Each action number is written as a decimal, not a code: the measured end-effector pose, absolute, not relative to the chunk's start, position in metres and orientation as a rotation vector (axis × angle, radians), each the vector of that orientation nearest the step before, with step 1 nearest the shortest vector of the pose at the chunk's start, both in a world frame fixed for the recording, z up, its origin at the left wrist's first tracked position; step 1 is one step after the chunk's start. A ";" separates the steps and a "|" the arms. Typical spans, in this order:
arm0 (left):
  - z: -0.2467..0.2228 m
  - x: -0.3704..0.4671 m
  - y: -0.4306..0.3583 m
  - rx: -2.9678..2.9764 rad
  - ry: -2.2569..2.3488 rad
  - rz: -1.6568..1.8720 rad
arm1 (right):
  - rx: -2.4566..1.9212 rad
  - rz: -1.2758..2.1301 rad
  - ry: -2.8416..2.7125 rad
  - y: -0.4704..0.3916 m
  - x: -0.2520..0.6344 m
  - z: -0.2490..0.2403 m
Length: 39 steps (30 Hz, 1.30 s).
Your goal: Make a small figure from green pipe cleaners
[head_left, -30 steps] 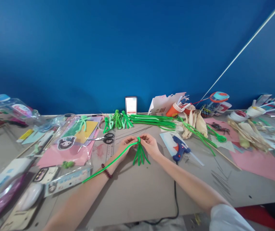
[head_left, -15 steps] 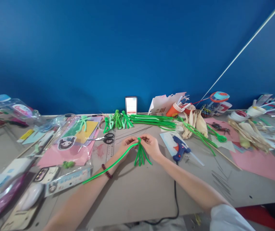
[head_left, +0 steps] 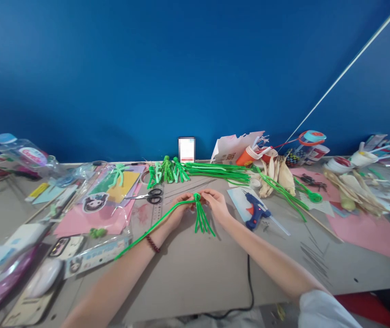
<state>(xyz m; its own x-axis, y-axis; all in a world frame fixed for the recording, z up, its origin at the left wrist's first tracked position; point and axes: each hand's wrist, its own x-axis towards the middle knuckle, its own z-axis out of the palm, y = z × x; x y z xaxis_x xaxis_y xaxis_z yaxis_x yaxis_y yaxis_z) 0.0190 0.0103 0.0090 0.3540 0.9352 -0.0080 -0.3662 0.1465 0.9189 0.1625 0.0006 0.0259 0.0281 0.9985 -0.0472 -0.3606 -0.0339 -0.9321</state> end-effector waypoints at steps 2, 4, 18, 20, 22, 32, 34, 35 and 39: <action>0.007 0.019 0.011 0.998 0.703 1.060 | -0.956 1.403 -0.863 0.000 0.163 0.025; 0.007 0.019 0.011 0.984 0.700 1.060 | -0.946 1.428 -0.859 0.000 0.163 0.024; 0.007 0.018 0.011 1.013 0.735 1.099 | -0.989 1.385 -1.007 -0.001 0.164 0.020; 0.007 0.018 0.010 1.024 0.732 1.113 | -1.028 1.263 -1.083 -0.002 0.163 0.019; 0.008 0.018 0.010 1.010 0.730 1.124 | -1.053 1.160 -1.146 -0.002 0.162 0.018; 0.011 0.018 0.011 0.962 0.741 1.102 | -1.097 1.080 -1.194 -0.004 0.159 0.014; 0.010 0.018 0.011 0.956 0.738 1.100 | -1.098 1.108 -1.174 -0.004 0.159 0.014; 0.010 0.018 0.011 0.951 0.734 1.100 | -1.098 1.126 -1.158 -0.003 0.159 0.014; 0.011 0.019 0.011 0.905 0.729 1.114 | -1.101 1.186 -1.074 0.000 0.159 0.011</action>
<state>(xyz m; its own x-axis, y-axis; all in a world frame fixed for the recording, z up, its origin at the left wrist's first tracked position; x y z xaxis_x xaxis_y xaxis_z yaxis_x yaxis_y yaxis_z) 0.0186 0.0113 0.0114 0.2888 0.9562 -0.0486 -0.4271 0.1741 0.8873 0.1590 -0.0002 0.0112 0.0750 0.9962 0.0440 -0.1417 0.0543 -0.9884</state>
